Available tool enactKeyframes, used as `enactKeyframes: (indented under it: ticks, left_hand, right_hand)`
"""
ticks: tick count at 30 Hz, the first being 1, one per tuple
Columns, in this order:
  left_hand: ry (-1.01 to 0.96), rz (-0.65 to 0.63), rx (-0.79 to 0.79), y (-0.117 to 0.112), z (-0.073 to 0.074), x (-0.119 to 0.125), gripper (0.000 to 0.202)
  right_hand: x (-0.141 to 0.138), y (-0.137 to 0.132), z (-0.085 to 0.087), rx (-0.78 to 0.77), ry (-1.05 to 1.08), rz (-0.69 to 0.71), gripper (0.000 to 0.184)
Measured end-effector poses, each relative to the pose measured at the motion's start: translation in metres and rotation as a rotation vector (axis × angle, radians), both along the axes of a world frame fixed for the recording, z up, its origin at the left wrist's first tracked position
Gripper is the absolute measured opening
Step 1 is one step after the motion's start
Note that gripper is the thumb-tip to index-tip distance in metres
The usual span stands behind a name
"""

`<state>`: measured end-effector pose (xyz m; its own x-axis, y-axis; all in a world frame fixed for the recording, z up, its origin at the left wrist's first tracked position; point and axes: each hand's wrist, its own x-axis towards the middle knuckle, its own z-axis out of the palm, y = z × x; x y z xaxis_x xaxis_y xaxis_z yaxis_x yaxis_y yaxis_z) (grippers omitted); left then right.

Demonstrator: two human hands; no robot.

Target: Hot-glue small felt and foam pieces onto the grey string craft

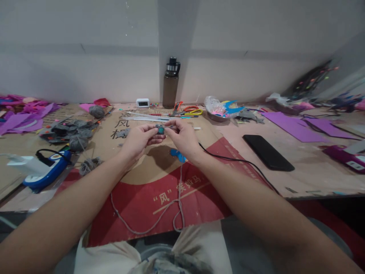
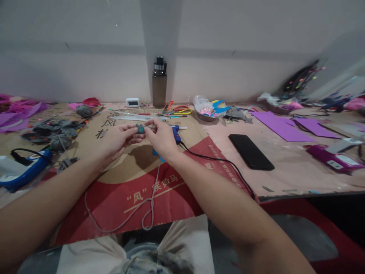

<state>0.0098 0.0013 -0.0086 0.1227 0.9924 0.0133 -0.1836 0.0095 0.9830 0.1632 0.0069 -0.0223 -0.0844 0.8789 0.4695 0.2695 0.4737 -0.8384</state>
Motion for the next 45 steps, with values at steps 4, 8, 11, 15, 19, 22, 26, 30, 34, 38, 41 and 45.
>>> enactKeyframes:
  ticks: [4,8,11,15,19,22,26,30,34,38,41,45]
  left_hand:
    - [0.056,0.012,0.004,-0.002,0.000,0.000,0.006]
    - [0.138,0.031,0.033,-0.004,0.000,0.000,0.012]
    - [0.167,0.057,0.077,-0.003,-0.001,0.000,0.013]
    - [0.214,0.065,0.124,-0.002,-0.003,-0.001,0.014]
    - [0.284,0.024,0.166,-0.003,-0.003,-0.001,0.021]
    - [0.314,0.010,0.191,-0.005,-0.002,0.000,0.022]
    - [0.349,0.012,0.213,-0.009,0.001,0.004,0.018]
    - [0.384,0.027,0.199,-0.012,0.002,0.007,0.015]
    - [0.403,0.045,0.197,-0.012,0.003,0.007,0.013]
    - [0.390,0.046,0.179,-0.011,0.003,0.006,0.011]
    - [0.346,0.048,0.160,-0.011,0.004,0.006,0.011]
    - [0.308,0.078,0.140,-0.012,0.006,0.006,0.010]
  right_hand:
    - [0.003,0.005,0.000,0.005,0.048,-0.019,0.014]
    - [0.004,0.011,-0.003,-0.006,0.007,-0.040,0.019]
    - [0.005,0.009,-0.003,0.078,-0.124,-0.109,0.013]
    - [0.004,-0.002,0.002,0.309,-0.343,-0.251,0.020]
    - [0.004,-0.008,0.004,0.441,-0.520,-0.267,0.017]
    - [0.004,-0.007,0.002,0.462,-0.578,-0.264,0.011]
    - [0.004,-0.005,0.002,0.408,-0.550,-0.248,0.005]
    - [0.002,-0.003,0.004,0.253,-0.412,-0.198,0.005]
    - [0.000,0.001,0.001,0.164,-0.252,-0.127,0.007]
    - [0.000,0.004,-0.002,0.148,-0.187,-0.099,0.013]
    - [0.001,0.005,-0.002,0.136,-0.172,-0.080,0.015]
    - [0.000,0.005,-0.004,0.076,-0.091,0.001,0.013]
